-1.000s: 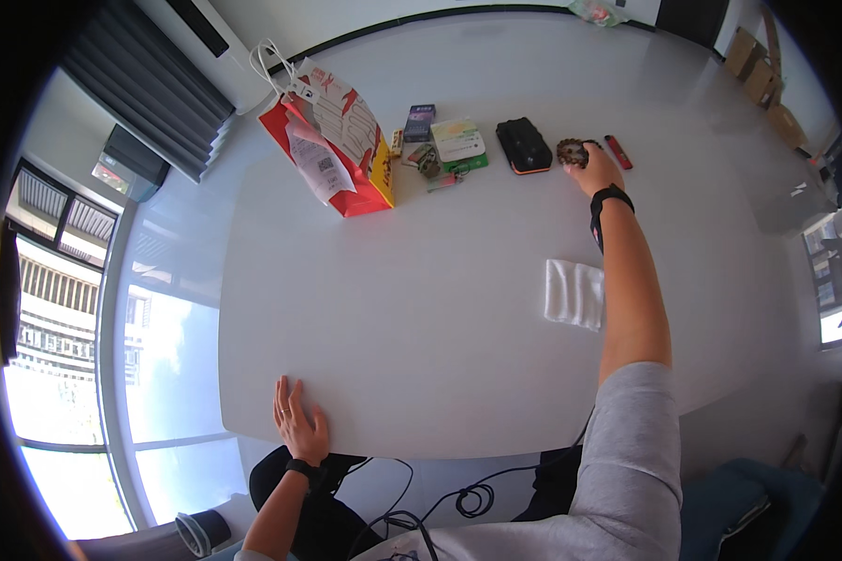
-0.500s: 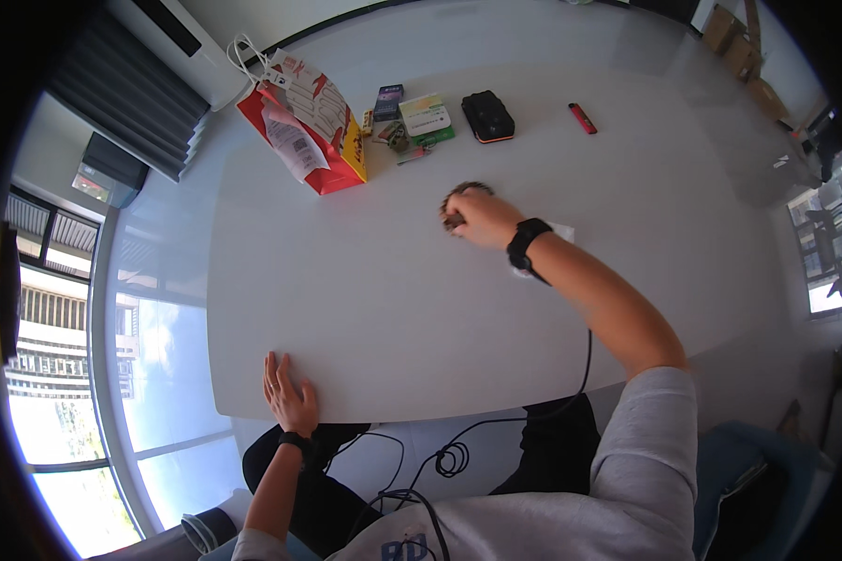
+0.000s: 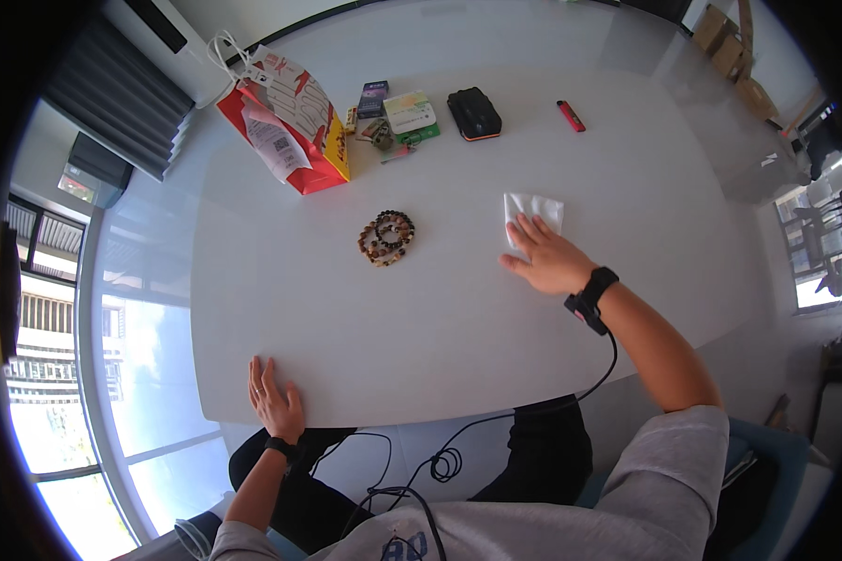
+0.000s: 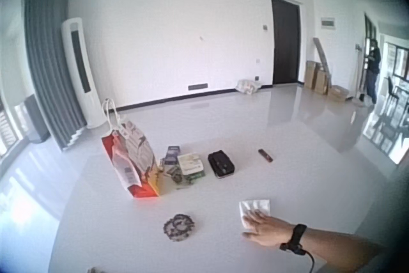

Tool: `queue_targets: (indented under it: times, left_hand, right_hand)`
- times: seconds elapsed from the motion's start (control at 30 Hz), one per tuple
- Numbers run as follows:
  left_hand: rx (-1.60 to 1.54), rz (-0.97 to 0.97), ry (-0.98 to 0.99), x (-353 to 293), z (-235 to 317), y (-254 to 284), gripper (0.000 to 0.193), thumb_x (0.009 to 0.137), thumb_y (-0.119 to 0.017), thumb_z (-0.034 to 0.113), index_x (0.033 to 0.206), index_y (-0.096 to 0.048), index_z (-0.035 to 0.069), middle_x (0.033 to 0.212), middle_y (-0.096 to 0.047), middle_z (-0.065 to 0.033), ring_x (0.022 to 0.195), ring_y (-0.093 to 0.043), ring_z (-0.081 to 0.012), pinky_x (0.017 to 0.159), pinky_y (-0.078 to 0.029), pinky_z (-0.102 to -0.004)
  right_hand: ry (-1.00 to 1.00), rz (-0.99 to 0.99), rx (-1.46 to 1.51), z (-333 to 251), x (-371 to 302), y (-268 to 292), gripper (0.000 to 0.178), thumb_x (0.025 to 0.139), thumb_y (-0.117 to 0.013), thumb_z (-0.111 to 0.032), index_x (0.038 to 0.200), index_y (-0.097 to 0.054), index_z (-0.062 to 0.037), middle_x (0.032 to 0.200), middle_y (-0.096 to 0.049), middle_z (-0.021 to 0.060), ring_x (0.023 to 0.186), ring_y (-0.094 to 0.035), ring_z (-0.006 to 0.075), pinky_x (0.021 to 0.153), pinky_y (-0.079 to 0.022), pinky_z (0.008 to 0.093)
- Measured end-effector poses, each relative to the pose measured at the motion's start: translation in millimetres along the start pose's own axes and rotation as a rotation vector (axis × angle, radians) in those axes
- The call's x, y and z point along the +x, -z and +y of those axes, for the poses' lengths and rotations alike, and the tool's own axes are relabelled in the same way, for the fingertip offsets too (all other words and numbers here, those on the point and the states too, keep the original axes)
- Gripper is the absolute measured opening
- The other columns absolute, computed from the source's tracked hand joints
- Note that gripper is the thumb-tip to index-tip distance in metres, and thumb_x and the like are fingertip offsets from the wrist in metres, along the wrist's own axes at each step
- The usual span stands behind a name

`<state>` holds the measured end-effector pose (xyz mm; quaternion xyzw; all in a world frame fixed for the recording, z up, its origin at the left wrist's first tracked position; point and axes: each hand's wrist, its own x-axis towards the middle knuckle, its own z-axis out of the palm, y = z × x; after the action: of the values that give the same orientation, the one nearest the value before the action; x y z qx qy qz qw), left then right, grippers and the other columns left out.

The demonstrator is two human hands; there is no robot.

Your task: The person wipes a white table with a cloth, moving several small items including a mobile phone, a box, and a bag to clean underneath them.

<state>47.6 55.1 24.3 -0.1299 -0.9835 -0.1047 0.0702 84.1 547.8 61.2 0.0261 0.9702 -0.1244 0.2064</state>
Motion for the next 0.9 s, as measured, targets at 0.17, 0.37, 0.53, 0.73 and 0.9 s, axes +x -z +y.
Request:
queue_targets:
  times: [0.17,0.37,0.53,0.73,0.9]
  left_hand:
    - [0.012,-0.027,0.006,1,-2,-3,0.052,0.079,-0.050,0.015,0.129,-0.041,0.005,0.142,-0.031,-0.0180,0.134,-0.025,-0.0345,0.109,-0.019,-0.0468]
    - [0.014,-0.080,0.018,2,3,-7,0.053,0.079,-0.048,0.017,0.129,-0.039,0.003,0.142,-0.029,-0.0202,0.134,-0.023,-0.0360,0.109,-0.017,-0.0490]
    - [0.050,-0.121,0.017,1,-5,-8,0.057,0.079,-0.047,0.019,0.132,-0.035,0.003,0.144,-0.025,-0.0208,0.135,-0.021,-0.0371,0.109,-0.016,-0.0500]
    - [0.070,-0.151,0.006,3,-1,-4,0.059,0.077,-0.046,0.018,0.132,-0.033,0.002,0.144,-0.023,-0.0227,0.135,-0.019,-0.0391,0.109,-0.015,-0.0507]
    - [0.050,-0.148,-0.029,3,-4,-8,0.060,0.076,-0.046,0.017,0.132,-0.033,0.001,0.144,-0.022,-0.0235,0.135,-0.019,-0.0391,0.109,-0.014,-0.0511]
  right_hand:
    - [-0.036,0.014,-0.072,38,64,22,0.068,0.094,-0.026,-0.054,0.145,-0.017,-0.0095,0.151,-0.013,0.0117,0.139,-0.013,0.0295,0.112,-0.017,0.0370]
    - [-0.013,-0.079,-0.077,102,125,60,0.062,0.096,-0.021,-0.049,0.146,-0.013,-0.0140,0.153,-0.007,0.0059,0.141,-0.007,0.0260,0.114,-0.011,0.0373]
    - [-0.180,0.005,0.123,111,173,79,0.066,0.094,-0.007,-0.055,0.146,-0.012,-0.0143,0.153,-0.006,0.0055,0.141,-0.002,0.0196,0.114,-0.007,0.0381]
    - [-0.420,-0.022,0.405,117,217,124,0.083,0.082,-0.010,-0.074,0.147,-0.011,-0.0220,0.153,-0.006,0.0054,0.141,-0.001,0.0242,0.113,-0.006,0.0417]
    - [-0.443,0.063,0.260,126,230,100,0.086,0.081,-0.013,-0.076,0.147,-0.006,-0.0220,0.153,-0.001,0.0046,0.141,0.002,0.0254,0.113,-0.005,0.0464]
